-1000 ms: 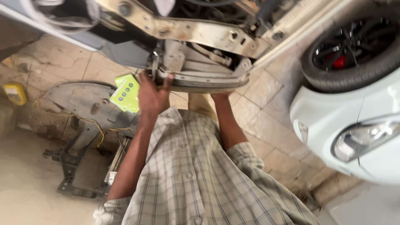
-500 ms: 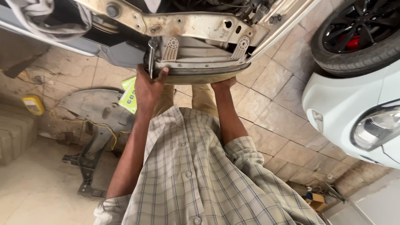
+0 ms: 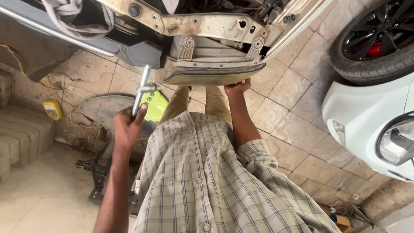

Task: The person uses a socket wrench to unscrew bolts from the headlight housing of a car, removes a connector from the back of the headlight, and then aligns and tightens the headlight unit back into place.

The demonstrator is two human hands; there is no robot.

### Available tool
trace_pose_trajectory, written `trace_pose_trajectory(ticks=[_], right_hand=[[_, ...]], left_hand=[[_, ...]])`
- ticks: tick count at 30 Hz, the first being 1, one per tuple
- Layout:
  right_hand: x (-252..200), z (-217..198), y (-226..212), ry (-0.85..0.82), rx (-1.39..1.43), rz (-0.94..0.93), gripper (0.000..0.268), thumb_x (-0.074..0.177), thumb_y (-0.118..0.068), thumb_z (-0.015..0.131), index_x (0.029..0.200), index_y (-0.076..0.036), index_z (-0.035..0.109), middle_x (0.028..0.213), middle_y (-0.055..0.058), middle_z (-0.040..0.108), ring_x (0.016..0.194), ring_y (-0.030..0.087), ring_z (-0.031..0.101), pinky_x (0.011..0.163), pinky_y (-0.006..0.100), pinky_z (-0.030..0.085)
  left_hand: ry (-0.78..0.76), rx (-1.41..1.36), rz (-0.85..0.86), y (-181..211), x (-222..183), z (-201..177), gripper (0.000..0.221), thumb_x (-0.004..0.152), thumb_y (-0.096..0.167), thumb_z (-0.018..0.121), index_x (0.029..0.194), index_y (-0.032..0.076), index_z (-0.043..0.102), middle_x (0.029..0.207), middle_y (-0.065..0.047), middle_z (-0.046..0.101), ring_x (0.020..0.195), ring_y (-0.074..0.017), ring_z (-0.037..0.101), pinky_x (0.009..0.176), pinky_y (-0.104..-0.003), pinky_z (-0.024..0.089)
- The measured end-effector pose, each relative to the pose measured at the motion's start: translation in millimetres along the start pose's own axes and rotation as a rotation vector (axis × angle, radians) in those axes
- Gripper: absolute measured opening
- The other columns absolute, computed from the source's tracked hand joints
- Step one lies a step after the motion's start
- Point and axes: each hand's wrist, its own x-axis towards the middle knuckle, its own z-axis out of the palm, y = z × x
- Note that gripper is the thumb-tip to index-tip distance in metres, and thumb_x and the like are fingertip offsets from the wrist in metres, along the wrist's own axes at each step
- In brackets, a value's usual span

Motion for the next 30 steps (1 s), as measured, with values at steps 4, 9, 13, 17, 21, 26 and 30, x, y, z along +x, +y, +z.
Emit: trace_pose_trajectory(ticks=[4,9,13,17,21,26,30], right_hand=[[-10.7,5.8,9.0,0.051,-0.068,0.036,0.071,0.098,-0.057,0.033,0.150,-0.011,0.047,0.153,0.014,0.049,0.135,0.037,0.050,0.111,0.061,0.043],[-34.2,17.6,31.9,0.088,-0.192,0.180,0.088,0.093,-0.073,0.016,0.157,-0.017,0.037,0.164,0.018,0.033,0.148,0.043,0.032,0.116,0.068,0.025],[-25.2,9.5,34.6,-0.177,-0.083,0.098,0.088,0.096,-0.072,0.018,0.160,-0.013,0.033,0.168,0.020,0.026,0.152,0.049,0.024,0.118,0.072,0.020],[-38.2,31.1,42.0,0.067,-0.052,0.076,0.087,0.094,-0.073,0.013,0.160,-0.020,0.031,0.169,0.016,0.021,0.154,0.045,0.021,0.117,0.079,0.016],[-72.3,71.8,54.7,0.032,0.037,0.099,0.088,0.094,-0.073,0.013,0.161,-0.019,0.034,0.169,0.018,0.022,0.153,0.047,0.022,0.113,0.079,0.019],[-87.0,93.7,53.3,0.118,0.090,0.098,0.090,0.094,-0.075,0.014,0.161,-0.018,0.031,0.170,0.017,0.021,0.153,0.046,0.020,0.114,0.078,0.015],[-73.1,93.0,51.4,0.130,0.141,0.089,0.091,0.094,-0.076,0.017,0.161,-0.017,0.032,0.170,0.016,0.022,0.154,0.045,0.020,0.115,0.077,0.014]], left_hand=[[0.104,-0.445,0.007,-69.8,17.1,48.8,0.055,0.108,0.038,0.064,0.060,0.011,0.055,0.053,0.004,0.052,0.043,-0.0043,0.042,0.042,-0.027,0.027],[0.155,-0.824,0.004,-166.0,92.4,128.3,0.026,0.110,0.030,0.061,0.104,0.005,0.067,0.081,0.001,0.054,0.067,-0.0061,0.049,0.054,-0.024,0.037],[0.090,-1.140,-0.125,-173.8,99.3,179.8,0.034,0.104,0.027,0.059,0.133,0.013,0.052,0.129,-0.009,0.068,0.118,-0.0203,0.069,0.095,-0.028,0.059],[0.078,-0.925,-0.246,-123.2,90.2,191.8,0.046,0.115,0.029,0.057,0.139,-0.009,0.056,0.113,-0.019,0.063,0.098,-0.0291,0.053,0.079,-0.043,0.044],[0.088,-1.308,0.133,-54.1,87.1,198.4,0.046,0.108,0.027,0.056,0.140,-0.006,0.049,0.136,-0.015,0.062,0.132,-0.0263,0.060,0.120,-0.042,0.044],[0.114,-1.433,0.074,-17.8,94.0,200.9,0.053,0.111,0.026,0.058,0.149,-0.008,0.041,0.132,-0.014,0.055,0.124,-0.0241,0.057,0.123,-0.046,0.046],[0.125,-1.418,-0.011,-4.0,93.3,201.1,0.062,0.105,0.028,0.059,0.154,-0.001,0.036,0.137,-0.014,0.054,0.126,-0.0248,0.056,0.119,-0.045,0.046]])
